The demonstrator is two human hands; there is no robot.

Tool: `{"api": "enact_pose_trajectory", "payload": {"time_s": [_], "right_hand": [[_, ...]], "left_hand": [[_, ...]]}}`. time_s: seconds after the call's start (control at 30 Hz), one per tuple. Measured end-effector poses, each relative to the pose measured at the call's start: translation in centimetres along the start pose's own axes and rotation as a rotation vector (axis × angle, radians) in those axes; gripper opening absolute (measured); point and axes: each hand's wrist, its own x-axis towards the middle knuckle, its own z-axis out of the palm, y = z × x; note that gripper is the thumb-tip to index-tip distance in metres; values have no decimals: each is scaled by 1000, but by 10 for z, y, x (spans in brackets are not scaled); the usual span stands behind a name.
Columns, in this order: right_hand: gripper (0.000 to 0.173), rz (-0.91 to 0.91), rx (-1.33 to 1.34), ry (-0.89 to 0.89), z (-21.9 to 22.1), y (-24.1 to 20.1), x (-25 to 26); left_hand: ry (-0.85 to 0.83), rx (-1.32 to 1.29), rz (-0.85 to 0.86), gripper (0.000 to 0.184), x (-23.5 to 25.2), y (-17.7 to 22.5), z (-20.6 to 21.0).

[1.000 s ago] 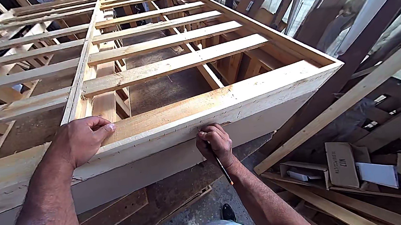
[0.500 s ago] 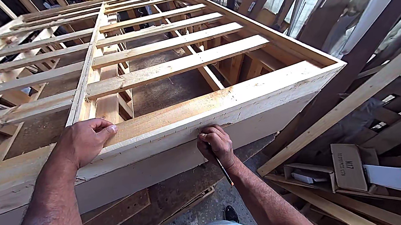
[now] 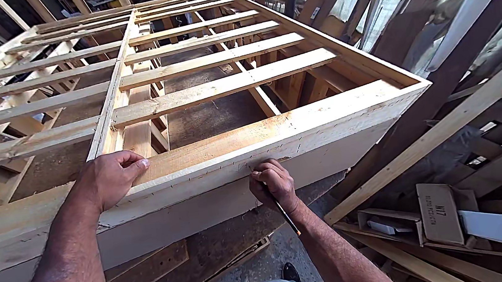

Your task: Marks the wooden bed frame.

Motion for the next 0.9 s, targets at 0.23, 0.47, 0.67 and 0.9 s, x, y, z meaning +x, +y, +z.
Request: {"api": "enact_pose_trajectory", "payload": {"time_s": [0.23,0.47,0.67,0.9], "right_hand": [[5,-46,-27,-39,-1,3,8],[5,-17,-56,6,-8,7,3],[4,-35,-48,-61,-1,4,-3],[5,-4,-53,-34,-4,6,-6]], "left_hand": [[15,-10,14,30,-2,-3,2],[-14,-5,-25,26,-2,1,-1],[-30,-2,-39,25,0,3,-2],[-28,3,-44,25,0,4,-3]]}}
